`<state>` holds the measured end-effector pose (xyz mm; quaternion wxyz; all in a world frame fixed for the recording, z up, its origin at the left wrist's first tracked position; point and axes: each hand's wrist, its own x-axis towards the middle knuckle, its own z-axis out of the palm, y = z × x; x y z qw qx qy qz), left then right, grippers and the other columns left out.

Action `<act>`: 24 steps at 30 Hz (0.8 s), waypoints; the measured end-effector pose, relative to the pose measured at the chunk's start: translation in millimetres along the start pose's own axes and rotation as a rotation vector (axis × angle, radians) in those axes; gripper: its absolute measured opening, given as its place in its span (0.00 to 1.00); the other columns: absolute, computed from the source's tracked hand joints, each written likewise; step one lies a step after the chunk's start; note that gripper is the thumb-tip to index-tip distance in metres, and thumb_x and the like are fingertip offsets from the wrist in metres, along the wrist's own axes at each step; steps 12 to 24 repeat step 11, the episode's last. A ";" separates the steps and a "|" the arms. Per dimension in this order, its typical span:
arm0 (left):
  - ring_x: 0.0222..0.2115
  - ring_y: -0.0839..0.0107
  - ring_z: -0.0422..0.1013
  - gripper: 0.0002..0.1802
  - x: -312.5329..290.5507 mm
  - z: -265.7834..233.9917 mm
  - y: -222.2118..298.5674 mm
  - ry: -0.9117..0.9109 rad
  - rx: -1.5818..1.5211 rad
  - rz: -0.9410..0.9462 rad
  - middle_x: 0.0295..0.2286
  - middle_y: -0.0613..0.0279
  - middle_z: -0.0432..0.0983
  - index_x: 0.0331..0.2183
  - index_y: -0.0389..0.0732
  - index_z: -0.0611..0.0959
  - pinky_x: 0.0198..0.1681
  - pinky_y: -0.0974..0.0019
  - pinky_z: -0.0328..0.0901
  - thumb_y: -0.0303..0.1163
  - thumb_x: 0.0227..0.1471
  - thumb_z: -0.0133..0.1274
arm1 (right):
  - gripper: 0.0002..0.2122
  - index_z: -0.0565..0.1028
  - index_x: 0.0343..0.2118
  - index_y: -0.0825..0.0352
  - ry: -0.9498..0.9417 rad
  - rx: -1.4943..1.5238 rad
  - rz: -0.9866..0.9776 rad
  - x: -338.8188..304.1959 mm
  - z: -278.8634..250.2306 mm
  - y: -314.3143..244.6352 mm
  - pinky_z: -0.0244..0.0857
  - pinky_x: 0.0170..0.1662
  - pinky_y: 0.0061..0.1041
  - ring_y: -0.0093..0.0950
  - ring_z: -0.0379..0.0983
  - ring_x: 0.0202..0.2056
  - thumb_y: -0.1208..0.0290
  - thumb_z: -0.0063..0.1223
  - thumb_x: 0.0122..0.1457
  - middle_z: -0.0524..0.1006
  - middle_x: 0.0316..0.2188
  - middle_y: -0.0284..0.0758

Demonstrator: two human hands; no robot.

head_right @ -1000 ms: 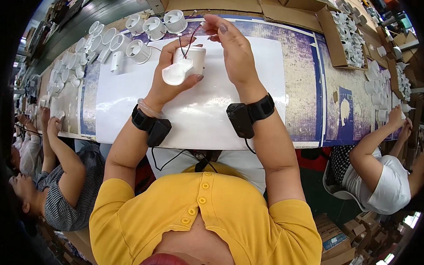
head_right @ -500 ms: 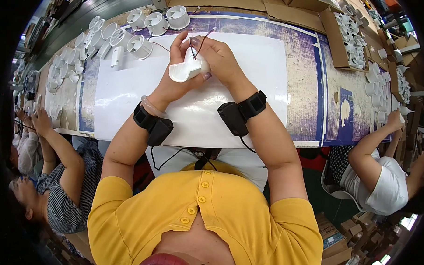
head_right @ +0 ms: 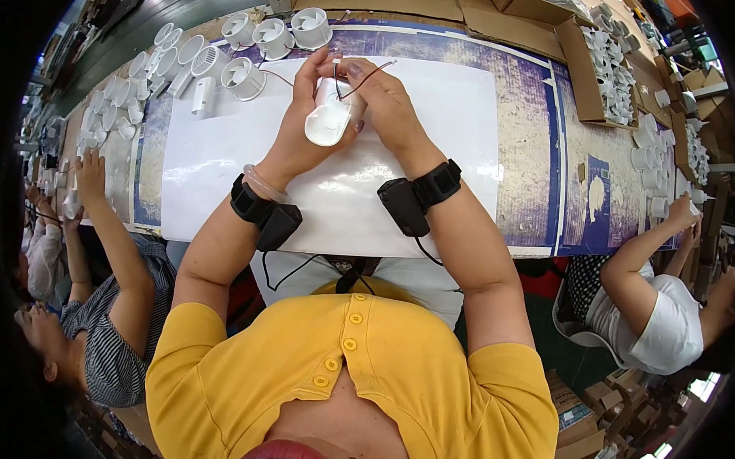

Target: The person assembles a fan by threading wires through a housing, pressing the motor into place, and fitting a grille onto the unit. They then press the components together and place the completed fan on the table.

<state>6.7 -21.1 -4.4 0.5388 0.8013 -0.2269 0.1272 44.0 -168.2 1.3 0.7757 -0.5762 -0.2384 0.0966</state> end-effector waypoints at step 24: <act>0.53 0.58 0.61 0.54 0.2 -2.1 2.2 -0.035 -0.036 -0.016 0.52 0.48 0.59 0.59 0.38 0.46 0.54 0.61 0.59 0.26 0.38 0.63 | 0.33 0.68 0.54 0.63 -0.087 -0.154 0.098 -2.4 -20.1 -9.1 0.47 0.62 0.36 0.34 0.61 0.56 0.51 0.61 0.45 0.69 0.52 0.35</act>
